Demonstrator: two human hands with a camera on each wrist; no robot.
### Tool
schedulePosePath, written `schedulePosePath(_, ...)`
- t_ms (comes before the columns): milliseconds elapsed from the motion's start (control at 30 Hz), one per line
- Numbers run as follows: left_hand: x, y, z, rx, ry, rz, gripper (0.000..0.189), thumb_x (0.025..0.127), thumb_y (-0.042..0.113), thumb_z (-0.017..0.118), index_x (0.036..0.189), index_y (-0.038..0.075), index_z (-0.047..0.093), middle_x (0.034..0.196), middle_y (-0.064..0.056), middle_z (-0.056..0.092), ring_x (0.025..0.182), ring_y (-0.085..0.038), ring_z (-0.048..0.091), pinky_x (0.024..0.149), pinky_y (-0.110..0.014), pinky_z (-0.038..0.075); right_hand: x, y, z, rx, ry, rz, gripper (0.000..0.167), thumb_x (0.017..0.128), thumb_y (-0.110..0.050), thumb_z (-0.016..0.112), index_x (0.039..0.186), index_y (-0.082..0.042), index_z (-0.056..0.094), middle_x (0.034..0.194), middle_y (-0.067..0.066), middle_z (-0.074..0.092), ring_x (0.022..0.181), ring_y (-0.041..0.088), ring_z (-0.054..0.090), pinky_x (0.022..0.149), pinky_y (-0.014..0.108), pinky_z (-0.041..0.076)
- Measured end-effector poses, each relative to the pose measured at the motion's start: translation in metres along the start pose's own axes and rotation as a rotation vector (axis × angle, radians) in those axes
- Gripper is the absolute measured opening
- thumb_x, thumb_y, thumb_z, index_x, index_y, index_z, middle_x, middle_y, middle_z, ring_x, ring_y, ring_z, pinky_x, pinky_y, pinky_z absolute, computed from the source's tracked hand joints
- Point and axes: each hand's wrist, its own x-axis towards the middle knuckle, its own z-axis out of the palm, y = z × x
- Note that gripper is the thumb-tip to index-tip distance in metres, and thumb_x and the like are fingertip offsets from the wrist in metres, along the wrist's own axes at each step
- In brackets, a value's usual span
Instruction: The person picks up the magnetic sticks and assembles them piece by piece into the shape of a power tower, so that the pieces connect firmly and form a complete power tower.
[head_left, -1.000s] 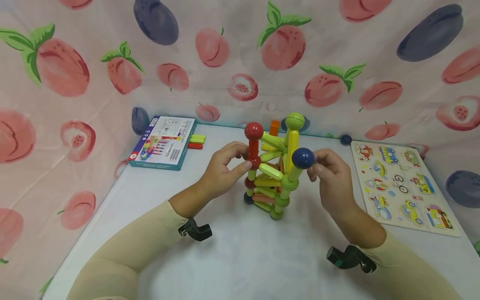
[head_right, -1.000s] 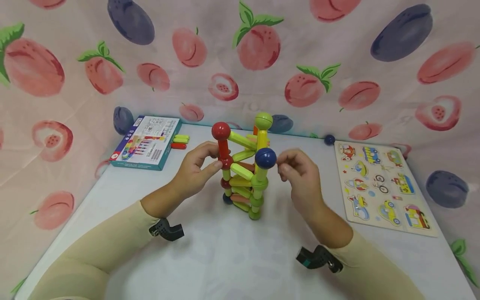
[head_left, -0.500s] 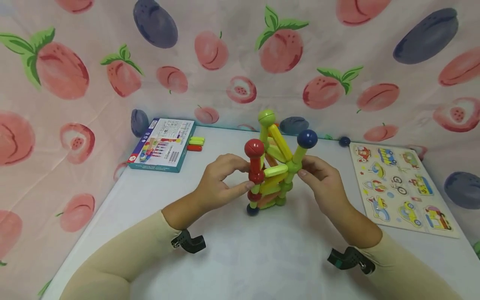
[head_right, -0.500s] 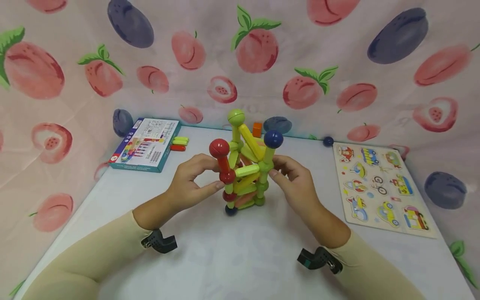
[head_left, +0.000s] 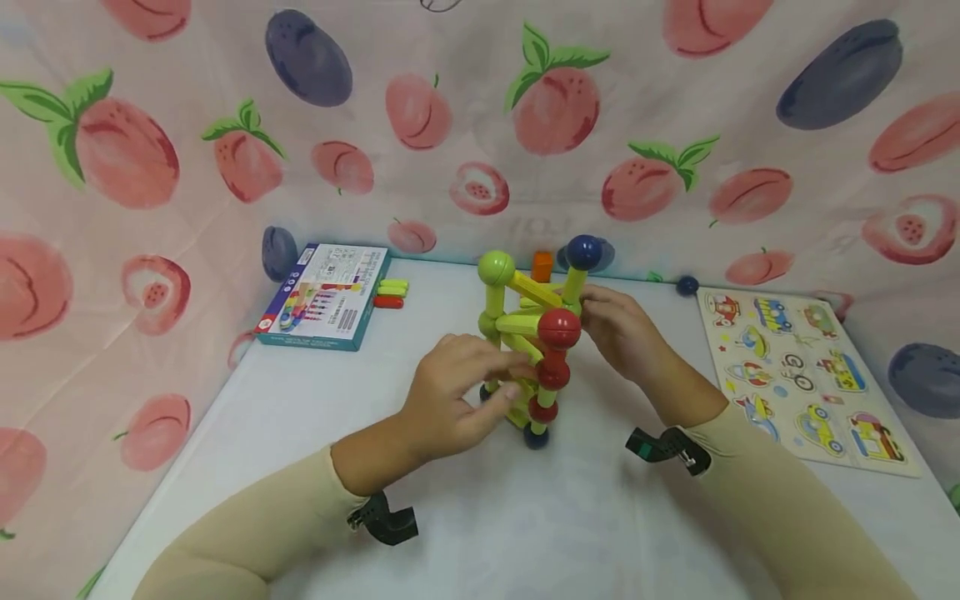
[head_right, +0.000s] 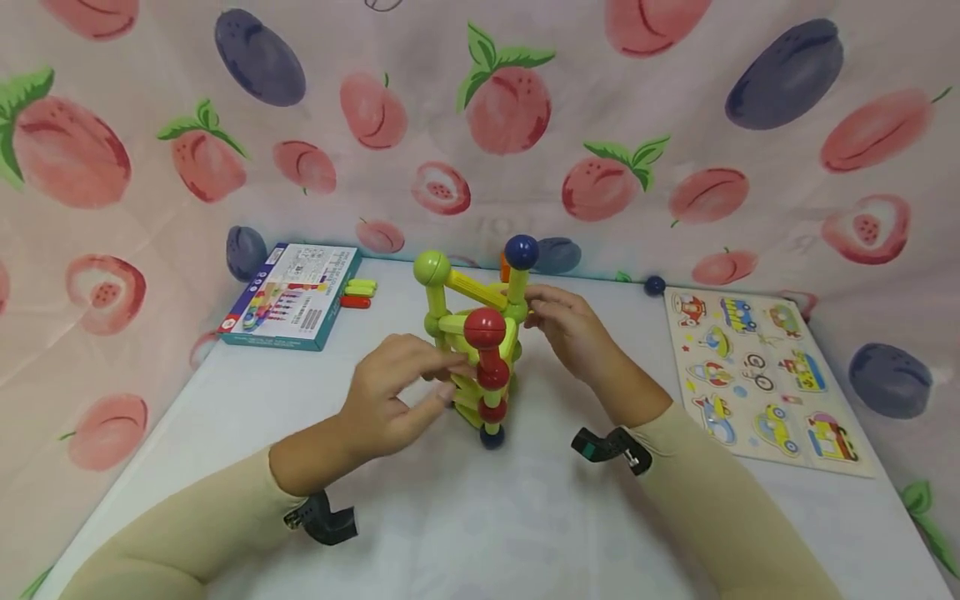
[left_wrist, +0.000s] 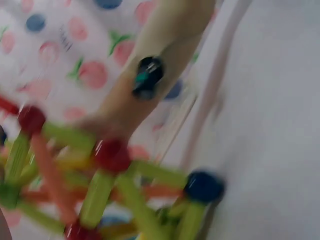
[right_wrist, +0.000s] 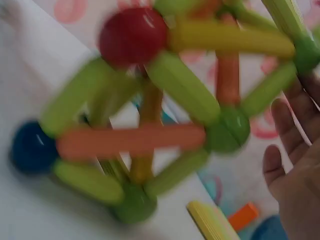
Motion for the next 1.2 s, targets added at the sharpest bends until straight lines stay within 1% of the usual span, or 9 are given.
schedulePosePath(100, 0.005, -0.015, -0.009, -0.100, 0.140, -0.128, 0.023, 0.099, 0.014, 0.060, 0.115, 0.004, 0.074, 0.099, -0.004, 0.070, 0.091, -0.019, 0.062, 0.081, -0.035, 0.048, 0.016, 0.015, -0.015, -0.439, 0.120, 0.047, 0.033, 0.110, -0.020, 0.052, 0.130, -0.003, 0.072, 0.118, 0.004, 0.071, 0.116, 0.026, 0.058, 0.099, 0.041, 0.048)
schedulePosePath(167, 0.009, -0.027, -0.013, -0.166, 0.164, -0.235, 0.027, 0.102, 0.013, 0.057, 0.124, 0.003, 0.068, 0.110, -0.007, 0.067, 0.102, -0.024, 0.062, 0.087, -0.037, 0.048, 0.027, 0.028, -0.025, -0.823, 0.139, 0.094, 0.030, 0.106, -0.023, 0.062, 0.128, -0.005, 0.073, 0.117, 0.007, 0.072, 0.113, 0.029, 0.060, 0.096, 0.047, 0.050)
schedulePosePath(233, 0.012, -0.037, -0.014, -0.221, 0.115, -0.318, 0.034, 0.105, 0.012, 0.054, 0.137, 0.005, 0.062, 0.125, -0.008, 0.065, 0.115, -0.026, 0.060, 0.096, -0.040, 0.047, 0.035, 0.042, -0.032, -1.138, 0.080, 0.104, 0.032, 0.102, -0.025, 0.070, 0.129, -0.010, 0.074, 0.123, 0.011, 0.073, 0.116, 0.034, 0.061, 0.099, 0.054, 0.050)
schedulePosePath(333, 0.014, -0.047, -0.013, -0.273, -0.009, -0.377, 0.040, 0.109, 0.013, 0.050, 0.148, 0.006, 0.057, 0.140, -0.008, 0.062, 0.131, -0.025, 0.057, 0.107, -0.044, 0.046, 0.042, 0.059, -0.035, -1.365, -0.052, 0.104, 0.041, 0.098, -0.033, 0.075, 0.134, -0.012, 0.073, 0.125, 0.009, 0.073, 0.114, 0.034, 0.059, 0.101, 0.056, 0.046)
schedulePosePath(433, 0.014, -0.050, -0.010, -0.304, -0.079, -0.401, 0.038, 0.111, 0.014, 0.048, 0.147, 0.004, 0.058, 0.143, -0.008, 0.063, 0.134, -0.022, 0.056, 0.113, -0.046, 0.045, 0.045, 0.068, -0.032, -1.411, -0.099, 0.119, 0.040, 0.099, -0.036, 0.072, 0.132, -0.013, 0.072, 0.113, 0.005, 0.074, 0.104, 0.029, 0.055, 0.094, 0.050, 0.043)
schedulePosePath(567, 0.014, -0.049, -0.008, -0.334, -0.091, -0.423, 0.034, 0.112, 0.013, 0.049, 0.141, 0.002, 0.063, 0.138, -0.009, 0.066, 0.128, -0.022, 0.059, 0.114, -0.046, 0.045, 0.044, 0.071, -0.026, -1.431, -0.084, 0.143, 0.033, 0.102, -0.034, 0.068, 0.128, -0.014, 0.072, 0.102, 0.002, 0.072, 0.095, 0.026, 0.051, 0.087, 0.045, 0.040)
schedulePosePath(700, 0.012, -0.048, -0.006, -0.307, -0.084, -0.419, 0.032, 0.109, 0.016, 0.052, 0.135, 0.003, 0.066, 0.133, -0.007, 0.068, 0.121, -0.021, 0.058, 0.109, -0.051, 0.045, 0.044, 0.072, -0.024, -1.471, -0.075, 0.158, 0.041, 0.100, -0.036, 0.072, 0.136, -0.017, 0.070, 0.111, 0.001, 0.070, 0.097, 0.027, 0.052, 0.085, 0.045, 0.041)
schedulePosePath(1033, 0.011, -0.054, 0.000, -0.298, -0.035, -0.389, 0.032, 0.109, 0.016, 0.053, 0.134, 0.002, 0.067, 0.128, -0.009, 0.067, 0.113, -0.022, 0.059, 0.101, -0.040, 0.048, 0.042, 0.072, -0.019, -1.421, -0.104, 0.202, 0.040, 0.101, -0.038, 0.072, 0.135, -0.015, 0.067, 0.107, 0.003, 0.068, 0.101, 0.028, 0.055, 0.094, 0.049, 0.044)
schedulePosePath(1200, 0.012, -0.054, -0.002, -0.279, -0.046, -0.401, 0.033, 0.109, 0.019, 0.053, 0.135, 0.004, 0.067, 0.128, -0.007, 0.067, 0.112, -0.021, 0.060, 0.100, -0.042, 0.050, 0.021, 0.047, -0.020, -1.288, -0.214, 0.342, 0.031, 0.102, -0.028, 0.068, 0.123, -0.006, 0.074, 0.101, 0.009, 0.073, 0.095, 0.030, 0.064, 0.091, 0.051, 0.053)
